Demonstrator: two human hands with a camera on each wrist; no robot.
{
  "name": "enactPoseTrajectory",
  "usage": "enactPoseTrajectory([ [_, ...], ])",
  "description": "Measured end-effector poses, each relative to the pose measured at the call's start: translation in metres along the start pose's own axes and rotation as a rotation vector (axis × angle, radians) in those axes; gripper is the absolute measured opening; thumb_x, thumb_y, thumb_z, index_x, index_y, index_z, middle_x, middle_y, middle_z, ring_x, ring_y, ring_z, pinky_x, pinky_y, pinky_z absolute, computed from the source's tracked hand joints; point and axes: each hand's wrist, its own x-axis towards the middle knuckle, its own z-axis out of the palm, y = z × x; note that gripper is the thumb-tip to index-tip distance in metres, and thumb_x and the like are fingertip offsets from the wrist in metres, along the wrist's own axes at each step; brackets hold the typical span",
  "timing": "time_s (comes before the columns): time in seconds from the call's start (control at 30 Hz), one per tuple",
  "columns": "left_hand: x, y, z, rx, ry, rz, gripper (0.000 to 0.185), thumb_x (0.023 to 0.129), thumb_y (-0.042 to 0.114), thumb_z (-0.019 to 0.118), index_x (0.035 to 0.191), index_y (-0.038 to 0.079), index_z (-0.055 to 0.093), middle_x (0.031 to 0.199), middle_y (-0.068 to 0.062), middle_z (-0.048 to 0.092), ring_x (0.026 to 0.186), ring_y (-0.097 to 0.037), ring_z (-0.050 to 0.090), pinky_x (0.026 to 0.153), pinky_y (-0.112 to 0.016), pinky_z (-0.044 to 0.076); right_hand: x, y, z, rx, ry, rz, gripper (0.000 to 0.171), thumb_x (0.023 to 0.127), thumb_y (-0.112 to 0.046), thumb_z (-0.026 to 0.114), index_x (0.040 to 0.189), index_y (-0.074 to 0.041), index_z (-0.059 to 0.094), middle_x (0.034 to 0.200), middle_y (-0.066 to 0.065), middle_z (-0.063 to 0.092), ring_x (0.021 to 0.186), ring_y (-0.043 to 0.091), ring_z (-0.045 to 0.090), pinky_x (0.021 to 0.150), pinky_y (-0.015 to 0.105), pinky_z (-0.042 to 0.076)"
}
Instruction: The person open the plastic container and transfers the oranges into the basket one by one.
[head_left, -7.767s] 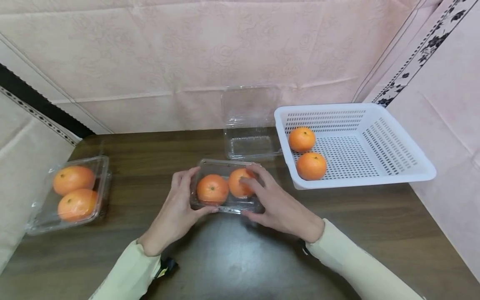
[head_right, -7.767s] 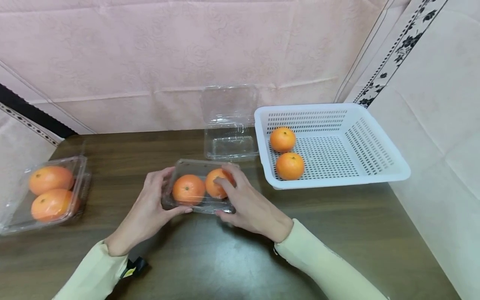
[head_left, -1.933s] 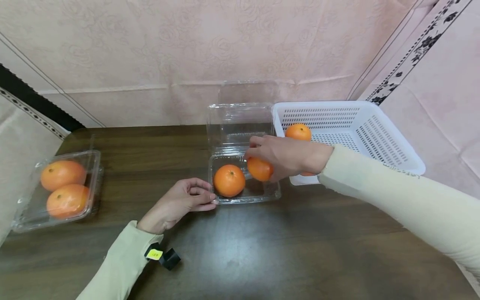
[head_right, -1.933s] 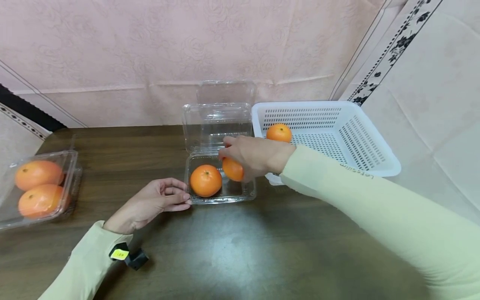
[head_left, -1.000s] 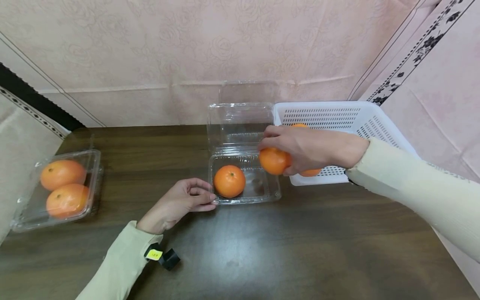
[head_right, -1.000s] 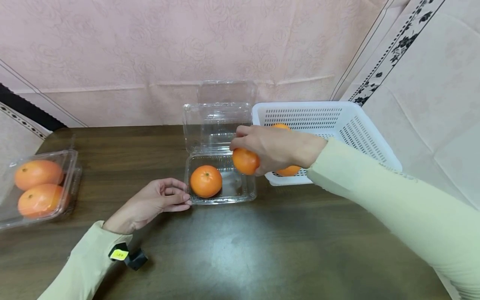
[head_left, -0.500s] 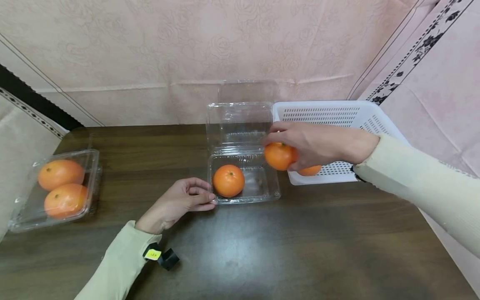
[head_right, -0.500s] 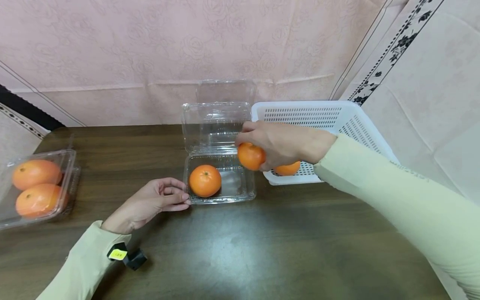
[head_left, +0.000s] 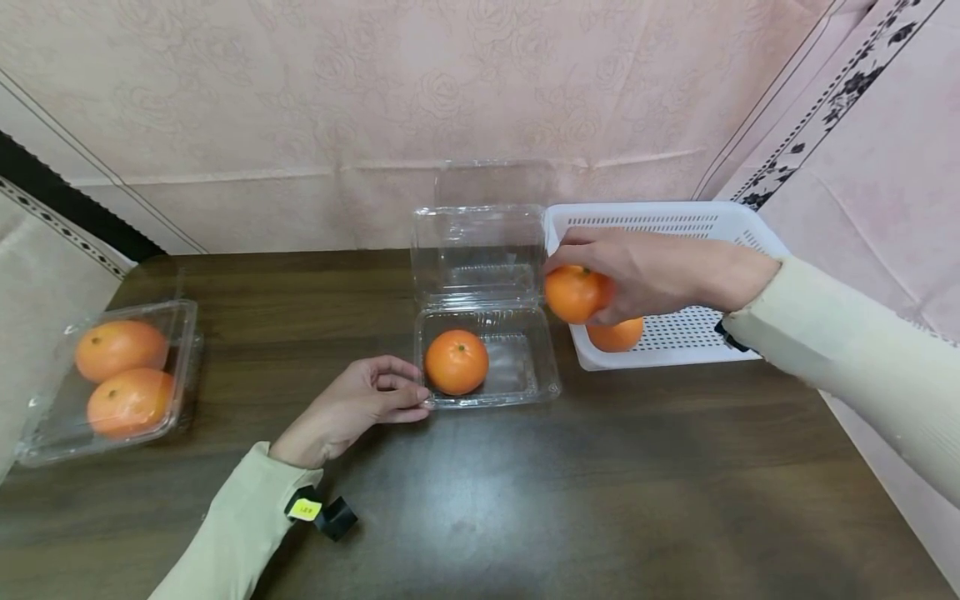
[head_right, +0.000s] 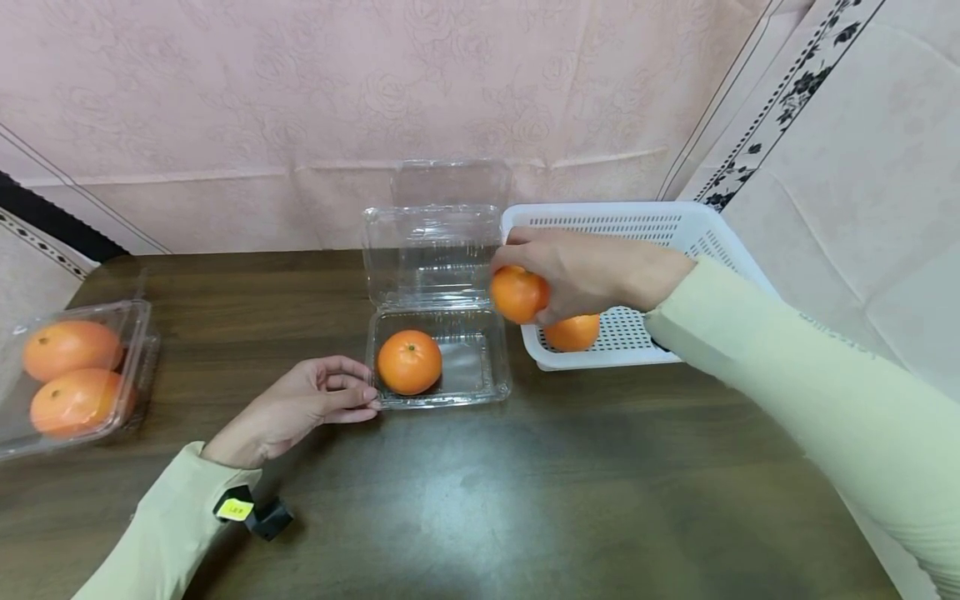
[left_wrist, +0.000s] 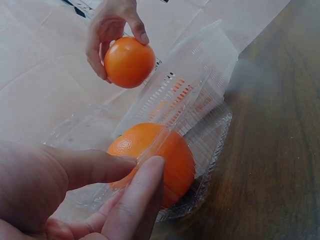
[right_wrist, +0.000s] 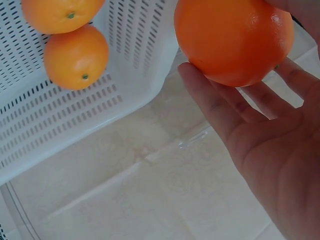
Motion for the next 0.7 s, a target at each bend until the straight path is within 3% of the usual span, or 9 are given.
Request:
enactPoseTrajectory([
  [0.7, -0.001, 0.001, 0.000, -0.004, 0.000, 0.000, 0.041, 0.099, 0.001, 0.064, 0.134, -0.009, 0.045, 0.104, -0.014, 0.070, 0.093, -0.017, 0.074, 0.094, -0.039, 0.062, -0.009, 0.035, 0.000, 0.026, 0.002, 0.119, 0.061, 0.077, -0.006, 0.083, 0.132, -0.018, 0.061, 0.128, 0.004, 0.056, 0.110, 0.024, 0.057, 0.094, 0.043, 0.053],
])
